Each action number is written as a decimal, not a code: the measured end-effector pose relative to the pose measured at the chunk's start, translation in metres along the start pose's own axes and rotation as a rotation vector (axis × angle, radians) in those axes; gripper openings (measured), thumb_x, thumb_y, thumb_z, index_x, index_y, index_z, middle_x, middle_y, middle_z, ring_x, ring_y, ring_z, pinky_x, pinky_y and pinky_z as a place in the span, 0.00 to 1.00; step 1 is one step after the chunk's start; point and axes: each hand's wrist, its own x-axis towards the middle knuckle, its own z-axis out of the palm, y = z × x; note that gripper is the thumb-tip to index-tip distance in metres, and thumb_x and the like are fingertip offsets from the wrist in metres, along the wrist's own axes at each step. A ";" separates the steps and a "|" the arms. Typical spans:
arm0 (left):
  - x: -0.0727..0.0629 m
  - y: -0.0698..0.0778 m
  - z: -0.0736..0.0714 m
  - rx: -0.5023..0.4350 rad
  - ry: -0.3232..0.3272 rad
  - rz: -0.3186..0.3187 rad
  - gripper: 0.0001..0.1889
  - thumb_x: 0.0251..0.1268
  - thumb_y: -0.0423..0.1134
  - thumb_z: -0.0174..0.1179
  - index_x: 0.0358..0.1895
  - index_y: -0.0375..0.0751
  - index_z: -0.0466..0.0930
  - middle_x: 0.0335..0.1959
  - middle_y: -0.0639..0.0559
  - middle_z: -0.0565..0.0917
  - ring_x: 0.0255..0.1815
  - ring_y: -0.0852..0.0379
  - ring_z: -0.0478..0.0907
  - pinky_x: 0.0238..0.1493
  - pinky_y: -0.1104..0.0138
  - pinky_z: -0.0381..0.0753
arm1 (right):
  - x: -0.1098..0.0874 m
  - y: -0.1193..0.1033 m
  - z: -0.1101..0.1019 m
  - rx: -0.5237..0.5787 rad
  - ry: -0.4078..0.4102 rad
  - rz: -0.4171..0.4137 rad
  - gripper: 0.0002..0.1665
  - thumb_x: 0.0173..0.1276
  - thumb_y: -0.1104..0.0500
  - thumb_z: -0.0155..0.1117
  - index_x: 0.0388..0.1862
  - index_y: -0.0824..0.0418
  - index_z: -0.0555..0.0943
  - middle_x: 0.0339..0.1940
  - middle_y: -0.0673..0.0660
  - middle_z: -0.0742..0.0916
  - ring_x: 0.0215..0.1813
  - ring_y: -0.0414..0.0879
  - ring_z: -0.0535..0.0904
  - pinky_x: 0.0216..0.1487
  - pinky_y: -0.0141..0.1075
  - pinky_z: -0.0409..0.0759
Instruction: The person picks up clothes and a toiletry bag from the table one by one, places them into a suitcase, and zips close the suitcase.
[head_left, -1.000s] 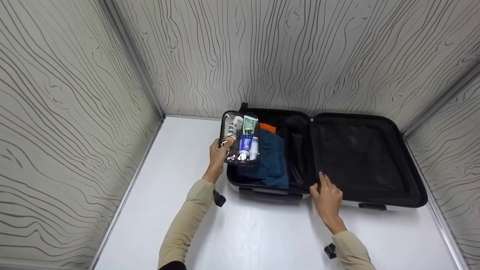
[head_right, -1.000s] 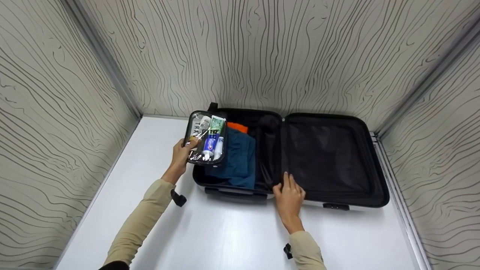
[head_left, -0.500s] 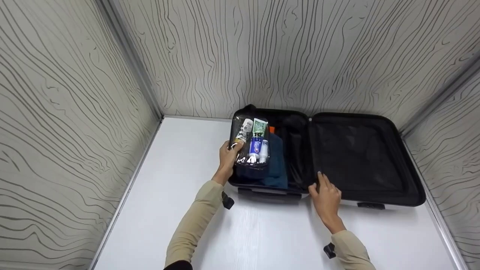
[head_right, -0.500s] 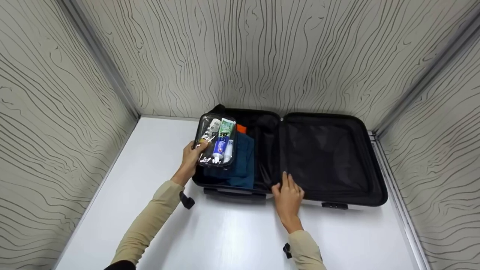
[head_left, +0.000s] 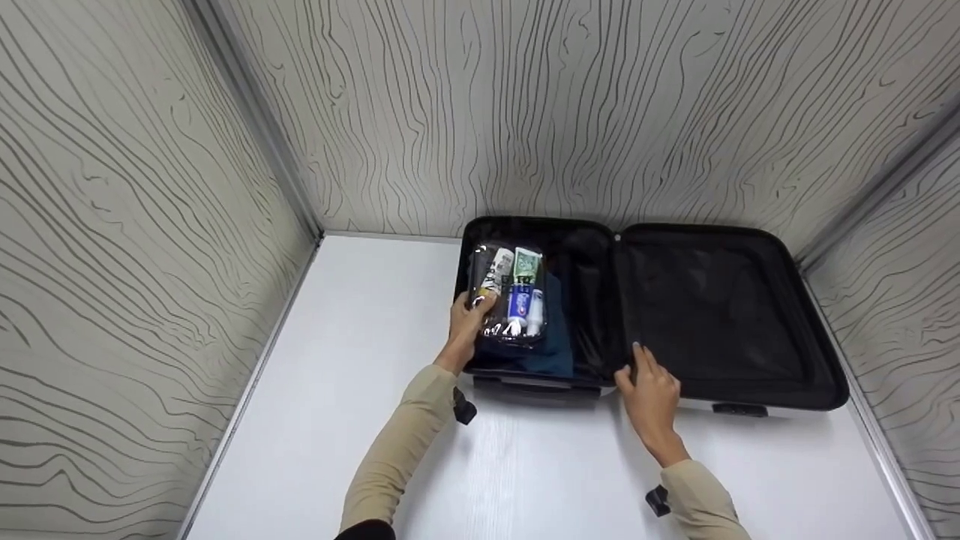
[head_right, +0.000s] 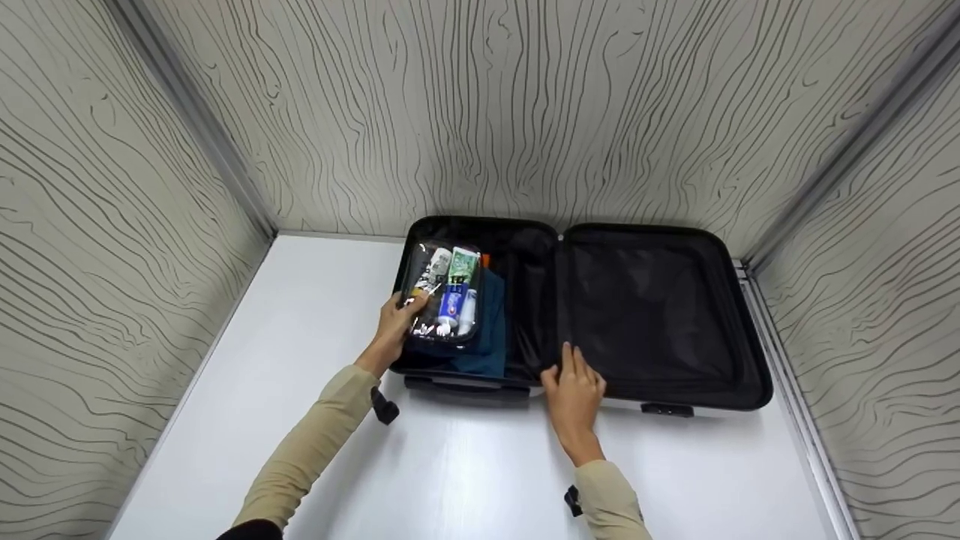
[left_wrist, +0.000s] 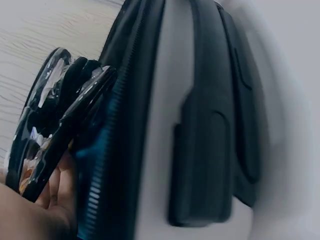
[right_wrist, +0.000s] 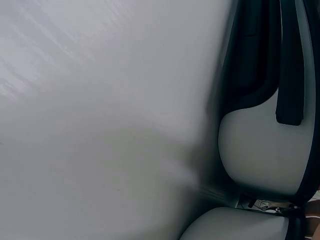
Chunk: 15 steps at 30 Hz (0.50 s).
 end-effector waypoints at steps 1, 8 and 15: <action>0.001 -0.003 -0.001 0.006 0.003 -0.005 0.21 0.67 0.43 0.65 0.55 0.31 0.74 0.39 0.48 0.79 0.37 0.57 0.74 0.41 0.67 0.73 | 0.000 0.000 0.000 0.001 -0.006 0.004 0.27 0.61 0.65 0.64 0.60 0.72 0.79 0.55 0.72 0.82 0.45 0.70 0.81 0.46 0.61 0.72; 0.001 -0.010 -0.004 0.081 -0.036 -0.042 0.27 0.68 0.46 0.63 0.62 0.31 0.70 0.51 0.41 0.78 0.50 0.50 0.75 0.56 0.59 0.73 | 0.000 0.000 0.000 0.004 -0.036 0.029 0.27 0.62 0.64 0.62 0.61 0.70 0.78 0.57 0.71 0.82 0.47 0.70 0.80 0.49 0.61 0.71; -0.002 -0.017 -0.001 0.190 -0.024 -0.059 0.34 0.69 0.49 0.62 0.70 0.31 0.64 0.67 0.35 0.70 0.68 0.41 0.66 0.67 0.52 0.65 | -0.001 -0.001 -0.001 -0.009 -0.020 0.006 0.26 0.63 0.64 0.61 0.60 0.71 0.79 0.56 0.72 0.82 0.44 0.70 0.81 0.47 0.62 0.73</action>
